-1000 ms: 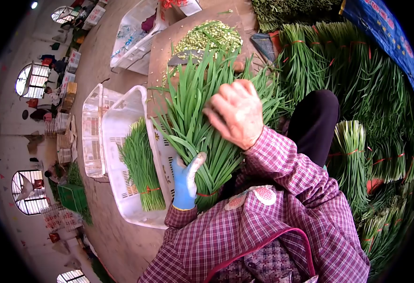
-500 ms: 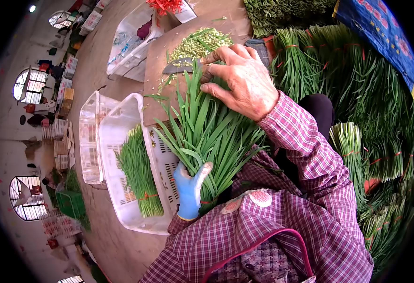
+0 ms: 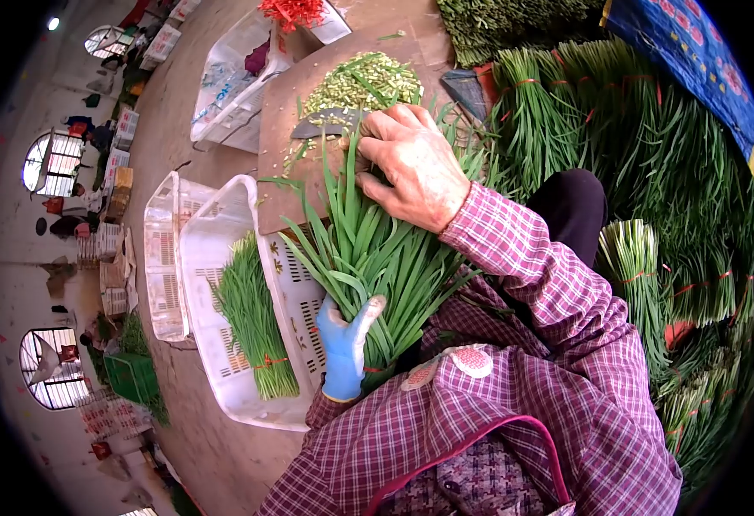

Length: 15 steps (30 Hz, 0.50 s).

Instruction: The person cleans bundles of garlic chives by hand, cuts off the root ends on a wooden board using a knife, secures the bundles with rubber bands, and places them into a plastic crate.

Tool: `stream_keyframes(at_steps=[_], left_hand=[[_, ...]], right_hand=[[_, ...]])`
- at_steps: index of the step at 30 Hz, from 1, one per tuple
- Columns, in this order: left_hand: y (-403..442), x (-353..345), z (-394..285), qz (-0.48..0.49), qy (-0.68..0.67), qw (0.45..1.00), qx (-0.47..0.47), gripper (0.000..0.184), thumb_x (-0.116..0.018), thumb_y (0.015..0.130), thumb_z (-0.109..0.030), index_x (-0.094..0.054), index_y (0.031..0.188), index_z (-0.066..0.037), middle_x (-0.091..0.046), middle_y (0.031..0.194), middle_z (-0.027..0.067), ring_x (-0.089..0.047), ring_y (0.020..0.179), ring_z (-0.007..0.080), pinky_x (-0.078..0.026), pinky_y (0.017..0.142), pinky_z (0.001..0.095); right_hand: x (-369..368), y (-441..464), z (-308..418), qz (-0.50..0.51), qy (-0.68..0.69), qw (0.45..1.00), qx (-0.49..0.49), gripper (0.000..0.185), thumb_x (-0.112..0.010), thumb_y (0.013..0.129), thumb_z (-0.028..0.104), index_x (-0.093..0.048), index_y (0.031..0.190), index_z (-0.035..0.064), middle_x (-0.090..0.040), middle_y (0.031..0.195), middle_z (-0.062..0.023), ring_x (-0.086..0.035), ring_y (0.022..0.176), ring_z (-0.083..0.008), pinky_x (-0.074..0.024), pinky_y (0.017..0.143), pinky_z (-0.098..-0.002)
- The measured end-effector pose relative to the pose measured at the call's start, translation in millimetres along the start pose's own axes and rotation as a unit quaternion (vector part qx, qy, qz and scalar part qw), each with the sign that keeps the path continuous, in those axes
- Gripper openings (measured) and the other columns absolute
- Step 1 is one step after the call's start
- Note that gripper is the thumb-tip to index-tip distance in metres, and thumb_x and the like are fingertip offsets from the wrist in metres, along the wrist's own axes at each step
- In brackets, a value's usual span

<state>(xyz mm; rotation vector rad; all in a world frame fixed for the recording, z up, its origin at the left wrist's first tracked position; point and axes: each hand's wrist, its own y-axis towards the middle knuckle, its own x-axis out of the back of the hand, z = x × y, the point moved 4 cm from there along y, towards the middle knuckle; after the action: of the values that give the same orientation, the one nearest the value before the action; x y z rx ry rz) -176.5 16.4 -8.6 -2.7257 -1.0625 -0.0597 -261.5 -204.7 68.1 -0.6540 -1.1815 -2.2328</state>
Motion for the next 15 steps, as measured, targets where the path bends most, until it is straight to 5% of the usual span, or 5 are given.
stream_keyframes(at_steps=[3,6,10,12,15], left_hand=[[-4,-3,-15,-0.002,0.013,1.000,0.005,0.036,-0.069,0.080,-0.006,-0.055,0.110,0.006,-0.064,0.099,0.0108,-0.063,0.085,0.0143,-0.052,0.080,0.0280],[-2,11,-9,-0.033,-0.037,0.999,-0.008,0.037,-0.068,0.081,-0.012,-0.054,0.110,0.006,-0.063,0.099,0.0111,-0.064,0.087,0.0166,-0.052,0.083,0.0290],[1,21,-17,-0.047,-0.035,0.997,-0.045,0.051,-0.064,0.084,-0.020,-0.046,0.124,0.005,-0.059,0.109,0.0113,-0.061,0.098,0.0184,-0.049,0.091,0.0317],[6,38,-1,-0.026,-0.026,0.999,-0.023,0.062,-0.062,0.085,-0.024,-0.036,0.135,0.003,-0.053,0.120,0.0125,-0.057,0.107,0.0198,-0.046,0.097,0.0338],[7,51,15,-0.049,-0.105,0.993,0.019,0.073,-0.062,0.084,-0.022,-0.023,0.143,-0.002,-0.045,0.130,0.0107,-0.050,0.116,0.0206,-0.042,0.102,0.0349]], right_hand=[[8,3,-23,-0.175,-0.080,0.981,-0.010,0.015,-0.063,0.077,0.017,-0.062,0.089,0.0087,-0.057,0.095,-0.0085,-0.054,0.094,-0.0237,-0.0395,0.090,-0.0422],[48,-4,-68,-0.270,0.016,0.954,-0.132,0.024,-0.063,0.086,0.033,-0.067,0.086,0.0091,-0.061,0.084,-0.0077,-0.056,0.081,-0.0225,-0.0432,0.082,-0.0392],[82,-32,-69,-0.181,0.031,0.968,-0.171,0.028,-0.064,0.087,0.035,-0.070,0.081,0.0081,-0.064,0.072,-0.0083,-0.061,0.063,-0.0220,-0.0472,0.057,-0.0334],[73,-40,-56,-0.198,0.044,0.971,-0.124,0.024,-0.063,0.087,0.032,-0.066,0.093,0.0097,-0.066,0.079,-0.0051,-0.063,0.070,-0.0195,-0.0501,0.069,-0.0346],[41,-44,-18,-0.091,-0.048,0.995,-0.006,0.032,-0.062,0.084,0.040,-0.059,0.108,0.0186,-0.063,0.101,-0.0026,-0.057,0.102,-0.0200,-0.0362,0.099,-0.0512]])
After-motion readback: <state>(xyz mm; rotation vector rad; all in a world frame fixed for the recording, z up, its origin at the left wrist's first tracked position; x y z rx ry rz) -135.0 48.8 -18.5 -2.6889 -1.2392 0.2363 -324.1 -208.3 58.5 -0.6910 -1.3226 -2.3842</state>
